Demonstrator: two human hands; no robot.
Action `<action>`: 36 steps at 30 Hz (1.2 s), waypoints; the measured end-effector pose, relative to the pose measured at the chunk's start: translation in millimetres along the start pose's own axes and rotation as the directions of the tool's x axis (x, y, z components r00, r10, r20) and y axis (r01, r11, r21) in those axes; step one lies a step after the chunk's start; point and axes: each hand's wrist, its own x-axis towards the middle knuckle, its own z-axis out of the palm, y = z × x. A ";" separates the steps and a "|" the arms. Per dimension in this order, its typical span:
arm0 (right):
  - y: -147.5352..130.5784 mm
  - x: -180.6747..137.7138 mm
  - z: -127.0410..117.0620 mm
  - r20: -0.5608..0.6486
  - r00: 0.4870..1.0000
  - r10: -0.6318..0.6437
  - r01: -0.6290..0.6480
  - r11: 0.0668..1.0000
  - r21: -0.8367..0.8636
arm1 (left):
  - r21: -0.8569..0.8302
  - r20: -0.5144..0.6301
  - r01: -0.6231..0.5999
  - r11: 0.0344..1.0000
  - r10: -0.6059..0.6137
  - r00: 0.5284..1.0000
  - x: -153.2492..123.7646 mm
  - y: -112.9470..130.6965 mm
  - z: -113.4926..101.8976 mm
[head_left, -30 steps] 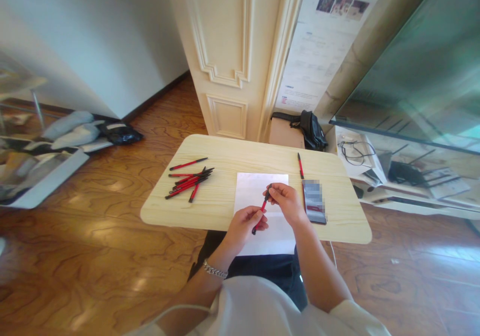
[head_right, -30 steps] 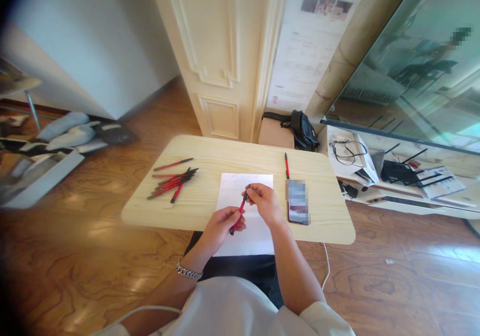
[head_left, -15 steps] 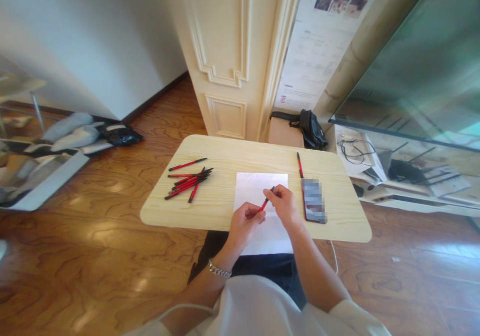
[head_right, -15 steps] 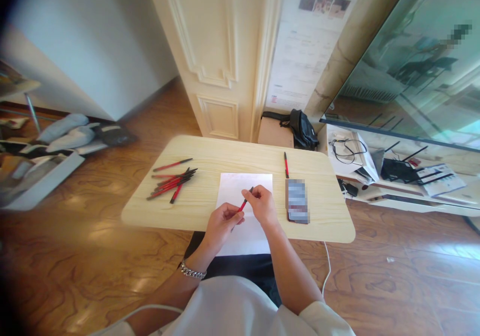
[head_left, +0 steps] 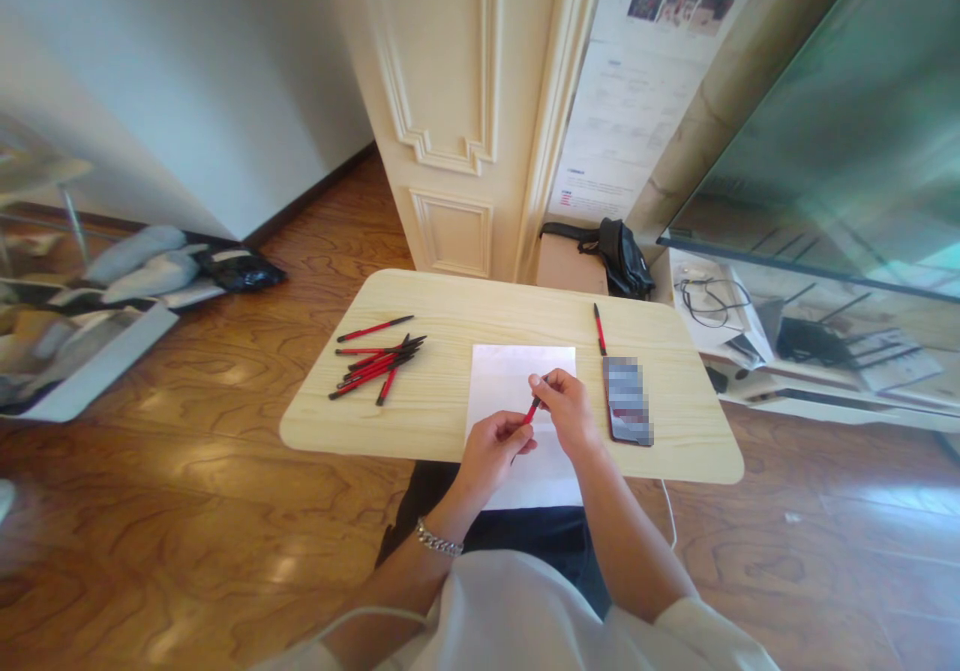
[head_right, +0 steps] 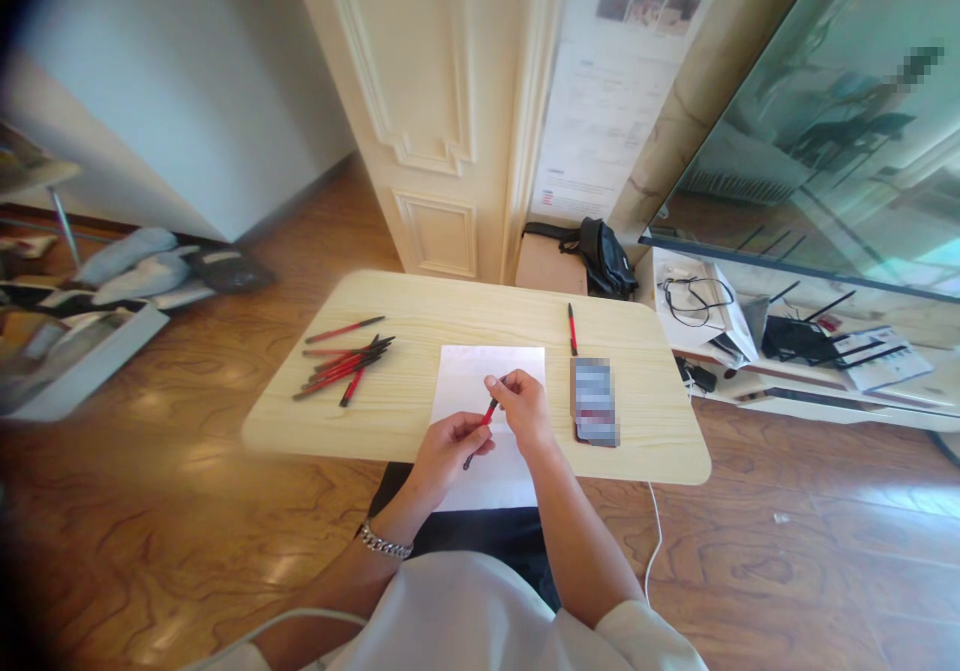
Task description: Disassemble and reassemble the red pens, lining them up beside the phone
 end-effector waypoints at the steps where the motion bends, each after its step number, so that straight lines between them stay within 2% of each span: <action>1: -0.1 -0.6 0.2 0.004 1.000 0.012 -0.013 1.000 0.013 | -0.009 0.001 0.000 1.000 0.000 1.000 0.0 -0.6 0.1; 6: -4.1 -3.4 -0.9 0.087 0.995 0.050 -0.058 0.993 0.098 | -0.054 0.015 0.022 0.998 -0.021 1.000 0.1 0.1 -0.3; 11: -0.8 -2.1 -2.2 -0.013 1.000 0.005 -0.005 1.000 0.006 | -0.072 0.023 0.034 0.997 -0.032 0.999 0.1 0.9 1.1; 16: -1.2 -3.2 -0.7 0.074 0.996 0.054 -0.059 0.996 0.069 | -0.093 0.023 0.046 0.995 -0.044 0.999 0.7 2.5 0.7; 22: 1.8 -2.8 -0.6 -0.009 1.000 0.019 -0.019 1.000 0.004 | -0.090 0.027 0.043 0.995 -0.041 0.999 -0.1 1.8 0.0; 27: -0.5 -4.6 1.0 0.077 0.996 0.040 -0.045 0.997 0.057 | -0.089 0.024 0.057 0.994 -0.055 0.998 0.0 0.4 0.9; 32: 2.4 -4.0 1.0 -0.032 0.999 0.004 -0.005 0.999 -0.035 | -0.085 0.012 0.076 0.994 -0.075 0.997 -0.5 1.0 2.3; 36: 2.1 -6.2 1.7 0.055 0.998 0.035 -0.038 0.997 0.061 | -0.096 0.024 0.081 0.992 -0.079 0.997 0.2 2.5 1.7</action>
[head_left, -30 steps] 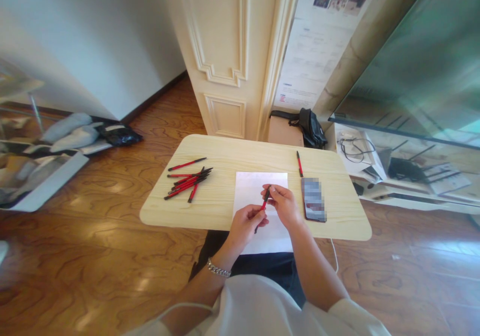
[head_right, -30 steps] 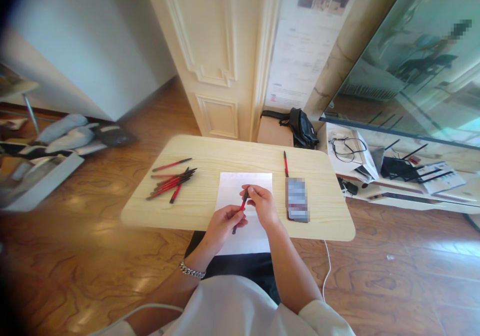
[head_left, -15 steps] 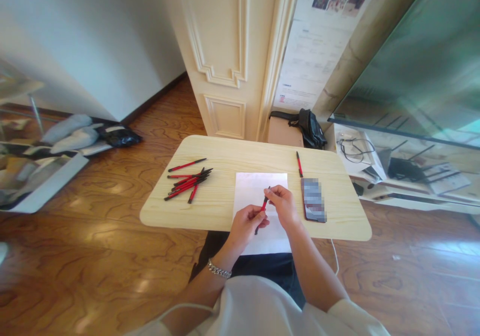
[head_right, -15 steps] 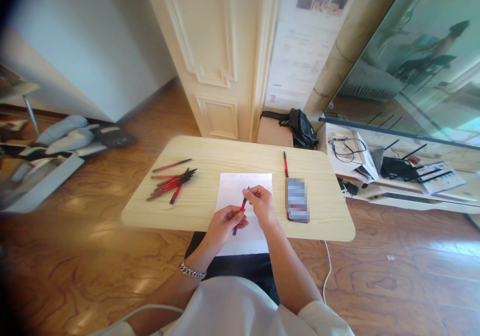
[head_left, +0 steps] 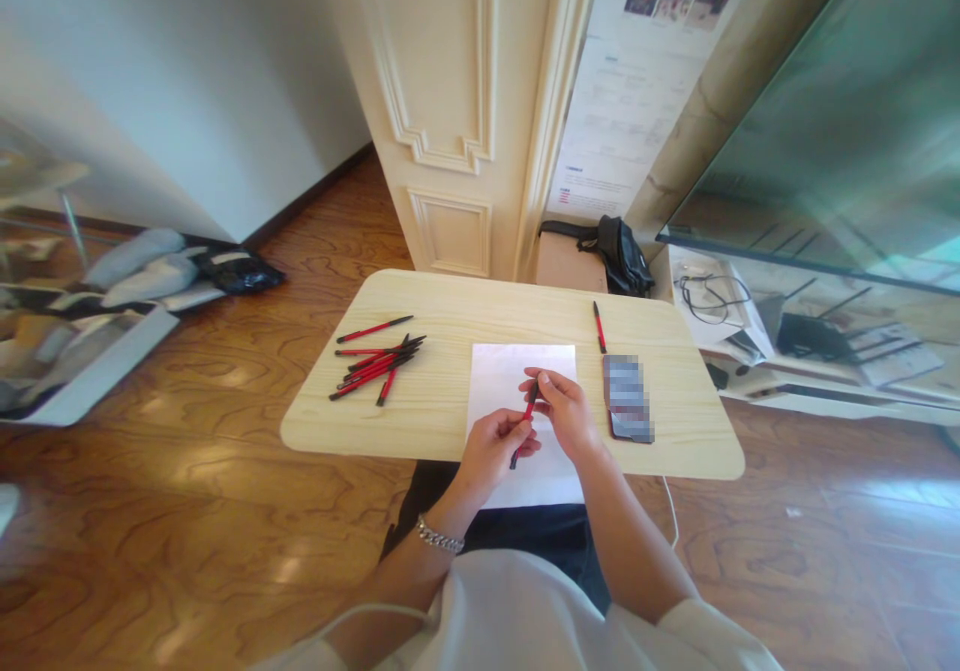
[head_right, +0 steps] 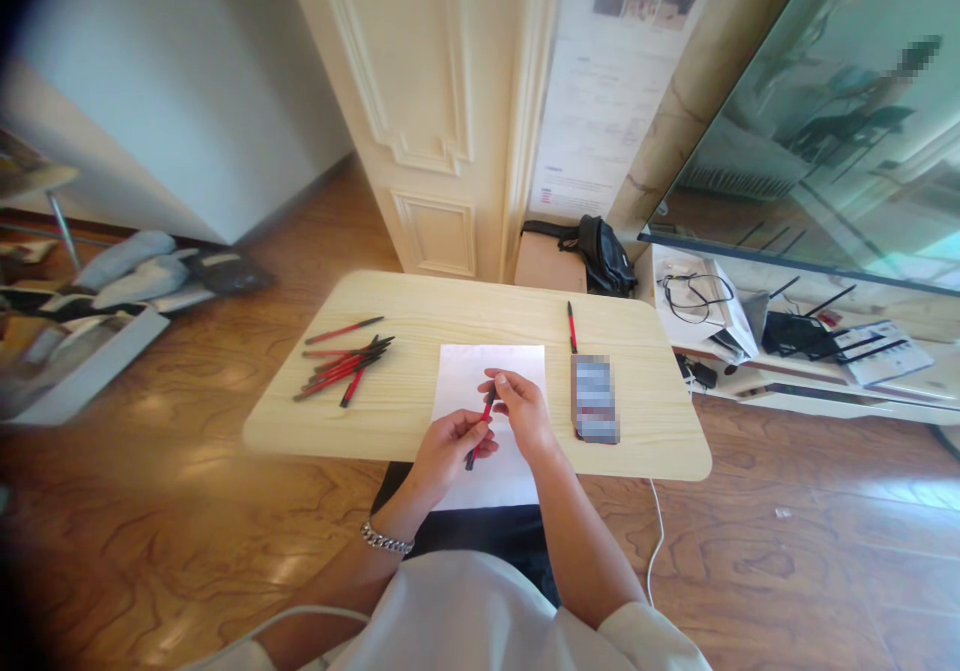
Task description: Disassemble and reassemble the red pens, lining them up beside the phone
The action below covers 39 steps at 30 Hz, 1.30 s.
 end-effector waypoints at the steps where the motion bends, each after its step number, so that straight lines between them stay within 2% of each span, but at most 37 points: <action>1: -0.1 -0.5 0.3 0.010 1.000 -0.002 0.002 1.000 0.015 | 0.004 0.002 -0.003 1.000 0.003 1.000 0.2 -0.2 -0.5; 13: 14.7 3.4 3.2 -0.164 0.982 -0.095 0.064 0.981 -0.184 | 0.216 -0.114 -0.099 0.971 0.126 0.985 -2.1 -7.0 1.8; 17: 16.3 2.7 4.1 -0.171 0.978 -0.118 0.080 0.973 -0.215 | 0.223 -0.108 -0.111 0.969 0.138 0.984 -2.0 -8.3 0.7; 23: 14.8 5.5 -2.4 -0.112 0.985 -0.132 0.095 0.953 -0.287 | 0.151 -0.058 -0.086 0.985 0.095 0.994 0.2 -5.0 0.6; 25: 10.0 1.3 -7.5 -0.102 0.974 -0.204 0.159 0.928 -0.336 | 0.096 -0.058 -0.063 0.993 0.069 0.996 1.3 -0.5 1.2; 27: 3.3 -7.3 -13.3 -0.026 0.943 -0.333 0.293 0.862 -0.415 | 0.026 -0.085 -0.038 0.999 0.040 0.996 2.5 5.0 1.0; 29: -2.3 -17.7 -18.6 0.165 0.889 -0.427 0.450 0.746 -0.490 | -0.055 -0.106 -0.026 0.998 0.020 0.994 3.8 10.1 0.2; 31: -4.1 -26.4 -21.8 0.352 0.824 -0.444 0.567 0.630 -0.530 | -0.136 -0.110 -0.026 0.990 0.011 0.994 5.2 14.1 -0.3; 34: 0.5 -32.1 -20.9 0.451 0.768 -0.455 0.640 0.540 -0.546 | -0.222 -0.077 -0.023 0.975 0.006 0.997 6.5 17.7 1.4; 35: 2.7 -32.3 -19.0 0.445 0.763 -0.469 0.647 0.546 -0.533 | -0.236 -0.058 -0.018 0.972 0.004 0.998 6.4 18.4 2.7; 37: 5.2 -30.8 -13.4 0.371 0.778 -0.507 0.628 0.624 -0.464 | -0.229 -0.022 -0.009 0.973 0.004 1.000 4.8 19.5 5.6; 39: 3.3 -26.7 -7.5 0.183 0.819 -0.544 0.573 0.757 -0.313 | -0.164 0.013 0.000 0.986 0.002 1.000 1.8 19.8 7.3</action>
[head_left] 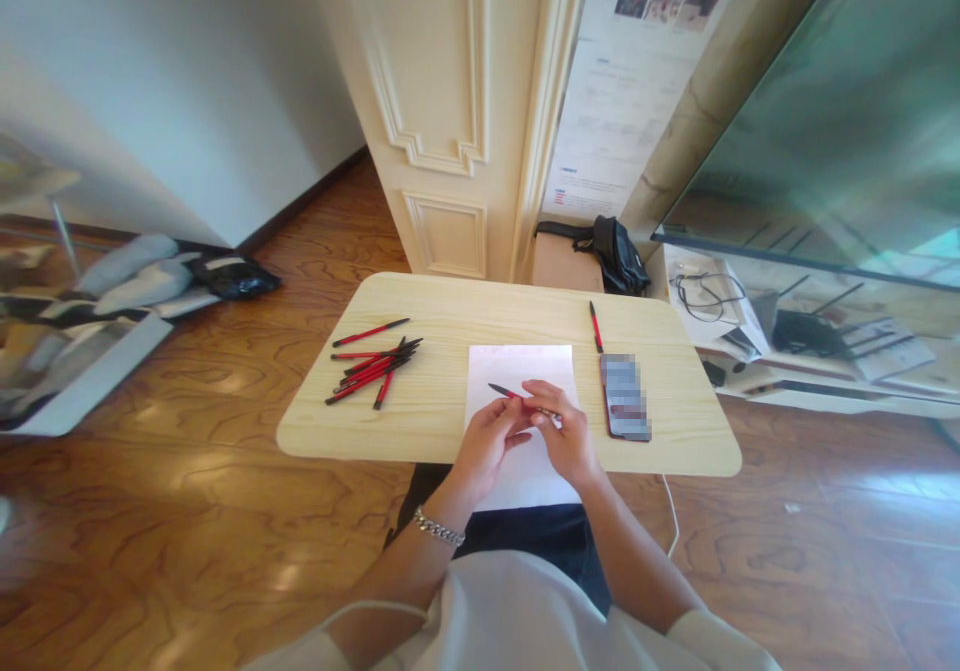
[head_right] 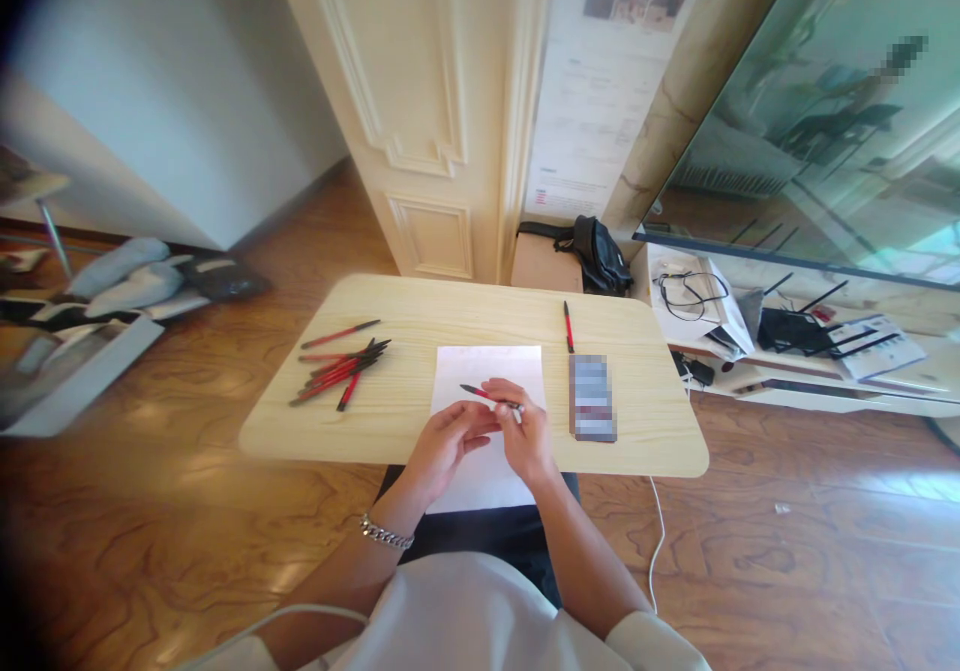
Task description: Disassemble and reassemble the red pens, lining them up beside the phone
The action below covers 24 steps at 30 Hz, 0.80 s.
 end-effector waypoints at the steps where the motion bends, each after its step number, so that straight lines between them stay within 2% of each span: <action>1: -0.8 4.5 1.0 -0.117 0.992 0.056 -0.041 0.991 0.125 | 0.054 0.019 0.008 0.999 -0.009 1.000 -1.8 -0.2 0.0; 3: -1.6 16.2 -1.2 -0.298 0.929 0.218 -0.087 0.913 0.398 | 0.179 0.062 0.020 0.984 -0.031 0.998 -5.4 -1.1 -2.0; 4: -0.8 22.6 -4.4 -0.330 0.893 0.307 -0.099 0.847 0.522 | 0.238 0.080 0.017 0.971 -0.037 0.996 -6.8 -1.7 -4.1; 6: 3.7 34.0 -14.2 -0.275 0.845 0.459 -0.144 0.690 0.709 | 0.329 0.090 -0.011 0.944 -0.020 0.996 -8.3 -3.0 -9.8; 8: 11.9 41.3 -25.1 -0.172 0.818 0.550 -0.198 0.548 0.813 | 0.389 0.075 -0.054 0.920 0.026 0.997 -7.7 -4.1 -16.8; 12: 31.3 43.2 -38.0 -0.067 0.765 0.641 -0.244 0.385 0.890 | 0.462 0.038 -0.113 0.879 0.108 0.993 -2.9 -4.7 -30.2; 15: 41.0 40.8 -38.4 -0.035 0.737 0.674 -0.256 0.327 0.910 | 0.498 0.030 -0.144 0.855 0.149 0.988 0.5 -4.1 -36.8; 20: 42.0 42.0 -37.8 0.014 0.750 0.661 -0.268 0.285 0.920 | 0.569 0.048 -0.199 0.798 0.209 0.977 5.3 0.0 -42.0; 22: 40.0 44.9 -39.8 0.010 0.753 0.658 -0.260 0.284 0.923 | 0.635 0.060 -0.232 0.737 0.252 0.966 9.5 4.1 -41.7; 24: 39.0 49.3 -42.5 -0.019 0.742 0.670 -0.256 0.309 0.916 | 0.723 0.100 -0.286 0.628 0.315 0.944 17.1 9.0 -39.0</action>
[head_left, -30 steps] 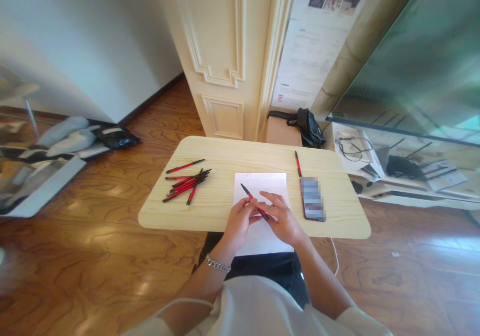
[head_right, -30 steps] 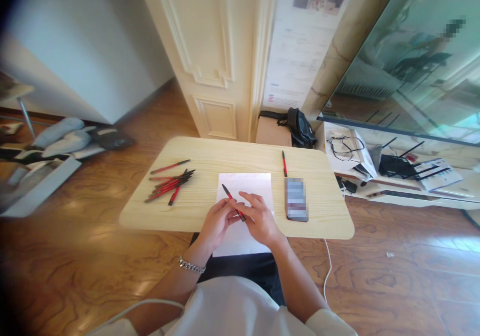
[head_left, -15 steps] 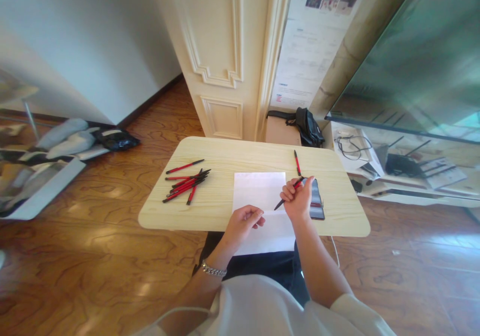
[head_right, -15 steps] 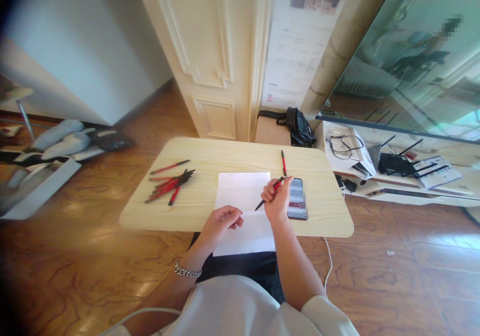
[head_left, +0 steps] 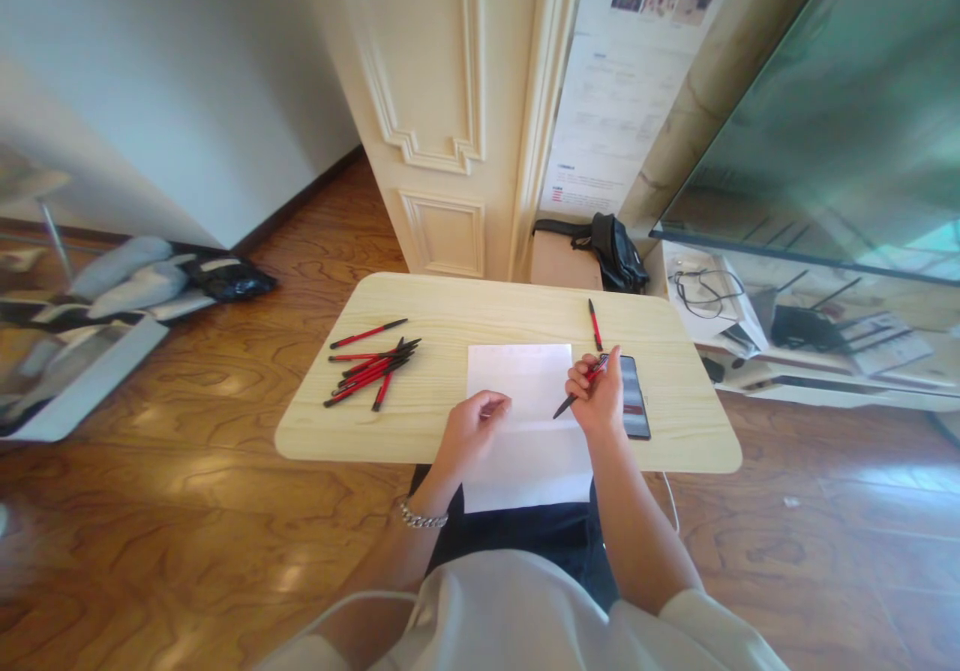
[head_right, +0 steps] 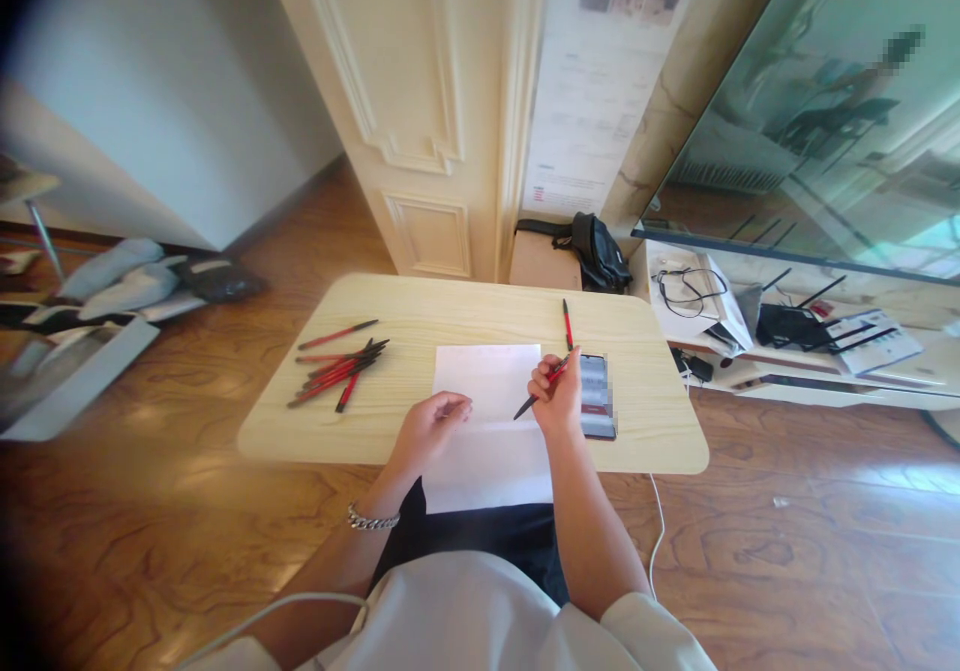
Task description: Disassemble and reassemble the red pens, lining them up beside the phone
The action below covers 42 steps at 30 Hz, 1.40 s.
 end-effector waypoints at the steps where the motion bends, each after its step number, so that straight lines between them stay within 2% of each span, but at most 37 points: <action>1: -1.9 2.0 0.9 -0.024 1.000 -0.011 0.011 1.000 -0.022 | 0.075 -0.002 -0.049 0.996 0.049 0.999 6.0 1.7 0.9; 4: -6.9 9.5 2.6 -0.116 0.990 -0.085 0.069 0.988 -0.139 | 0.309 0.012 -0.216 0.926 0.224 0.975 28.2 5.7 9.3; 6: -9.6 13.9 3.0 -0.199 0.956 -0.213 0.152 0.947 -0.283 | 0.430 0.078 -0.330 0.841 0.330 0.941 43.5 6.4 18.0; 9: -12.8 18.4 3.4 -0.252 0.886 -0.389 0.220 0.831 -0.510 | 0.546 0.162 -0.389 0.742 0.362 0.918 61.0 3.8 30.4; 11: -13.5 20.6 3.8 -0.244 0.895 -0.374 0.188 0.811 -0.555 | 0.604 0.191 -0.395 0.692 0.355 0.915 67.6 0.6 35.6; 14: -8.9 24.8 3.1 -0.217 0.950 -0.226 0.084 0.851 -0.519 | 0.648 0.217 -0.402 0.647 0.350 0.911 70.4 -5.0 37.8; 16: -1.5 28.8 0.4 -0.170 0.963 -0.209 0.088 0.840 -0.536 | 0.656 0.224 -0.406 0.636 0.349 0.910 69.4 -8.5 37.2; 20: 16.9 38.4 -9.3 -0.087 0.916 -0.392 0.230 0.690 -0.686 | 0.665 0.204 -0.390 0.637 0.347 0.915 66.9 -13.8 35.9; 24: 26.7 44.0 -17.1 -0.058 0.910 -0.411 0.219 0.595 -0.773 | 0.644 0.196 -0.394 0.655 0.357 0.913 67.2 -16.2 35.6; 30: 27.5 44.1 -20.7 0.026 0.886 -0.463 0.223 0.377 -0.899 | 0.633 0.196 -0.397 0.665 0.359 0.913 68.8 -16.1 35.4; 42: 28.8 44.9 -17.0 0.076 0.881 -0.466 0.216 0.255 -0.943 | 0.612 0.179 -0.386 0.690 0.354 0.918 68.4 -17.4 36.1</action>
